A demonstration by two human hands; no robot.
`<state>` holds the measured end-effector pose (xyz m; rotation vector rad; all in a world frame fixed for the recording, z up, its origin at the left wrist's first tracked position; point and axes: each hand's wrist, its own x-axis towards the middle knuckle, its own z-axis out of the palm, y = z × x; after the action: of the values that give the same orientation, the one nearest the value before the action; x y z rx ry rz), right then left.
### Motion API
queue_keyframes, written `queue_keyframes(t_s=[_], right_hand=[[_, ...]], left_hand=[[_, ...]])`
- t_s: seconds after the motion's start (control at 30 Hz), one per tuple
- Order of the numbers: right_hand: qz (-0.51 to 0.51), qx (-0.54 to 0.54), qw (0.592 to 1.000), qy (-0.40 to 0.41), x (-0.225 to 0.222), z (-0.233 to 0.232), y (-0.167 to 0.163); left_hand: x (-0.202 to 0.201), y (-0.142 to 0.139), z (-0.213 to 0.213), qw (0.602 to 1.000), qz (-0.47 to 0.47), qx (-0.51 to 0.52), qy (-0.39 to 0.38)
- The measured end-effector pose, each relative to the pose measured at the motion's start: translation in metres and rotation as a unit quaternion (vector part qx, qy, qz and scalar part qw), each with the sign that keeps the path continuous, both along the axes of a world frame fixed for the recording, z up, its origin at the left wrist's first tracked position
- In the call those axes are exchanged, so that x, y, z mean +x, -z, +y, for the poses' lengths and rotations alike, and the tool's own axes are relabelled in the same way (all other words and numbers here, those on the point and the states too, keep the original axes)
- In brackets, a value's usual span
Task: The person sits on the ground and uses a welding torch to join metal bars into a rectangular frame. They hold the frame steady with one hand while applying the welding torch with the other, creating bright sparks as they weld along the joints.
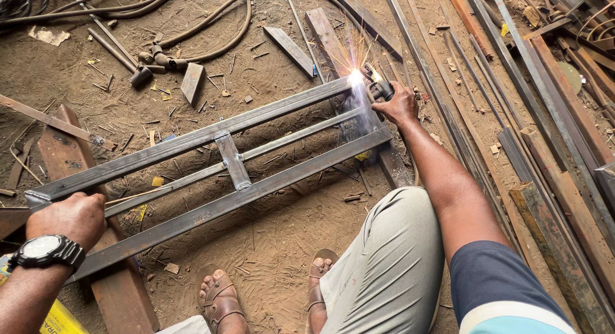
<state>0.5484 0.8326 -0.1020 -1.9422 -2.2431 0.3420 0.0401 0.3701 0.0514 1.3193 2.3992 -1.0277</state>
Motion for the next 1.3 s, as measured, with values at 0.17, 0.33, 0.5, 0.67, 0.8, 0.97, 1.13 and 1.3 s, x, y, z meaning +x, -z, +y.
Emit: queue_keyframes(t_s=[0.17,0.33,0.5,0.67,0.8,0.97,1.13,1.3], right_hand=[[0.000,0.008,1.000,-0.008,0.0006,-0.0030,-0.0015],[0.029,0.025,0.999,-0.019,0.0018,0.0014,-0.0039],[0.039,0.013,0.999,0.012,0.0031,0.0041,-0.0043],[0.034,0.008,0.999,0.002,0.0030,0.0021,-0.0035],[0.030,0.015,0.999,-0.006,0.0015,0.0019,-0.0019],[0.027,0.013,0.999,-0.016,0.0013,0.0027,0.0004],[0.026,0.012,0.999,-0.015,0.0016,0.0023,0.0017],[0.028,0.012,0.999,-0.019,0.0019,0.0003,0.0007]], left_hand=[[0.0019,-0.0025,-0.0004,1.000,-0.001,0.005,0.002],[0.0014,-0.0059,-0.0013,1.000,-0.012,0.019,0.004],[0.0016,-0.0054,0.0000,1.000,-0.012,0.015,0.002],[0.0033,-0.0028,-0.0012,1.000,0.007,0.002,0.005],[0.0038,-0.0016,-0.0015,1.000,0.012,0.000,0.012],[0.0028,-0.0021,-0.0002,1.000,0.017,-0.008,0.011],[0.0037,-0.0020,0.0002,1.000,0.016,-0.007,0.007],[0.0037,-0.0021,0.0011,1.000,0.016,-0.002,0.007]])
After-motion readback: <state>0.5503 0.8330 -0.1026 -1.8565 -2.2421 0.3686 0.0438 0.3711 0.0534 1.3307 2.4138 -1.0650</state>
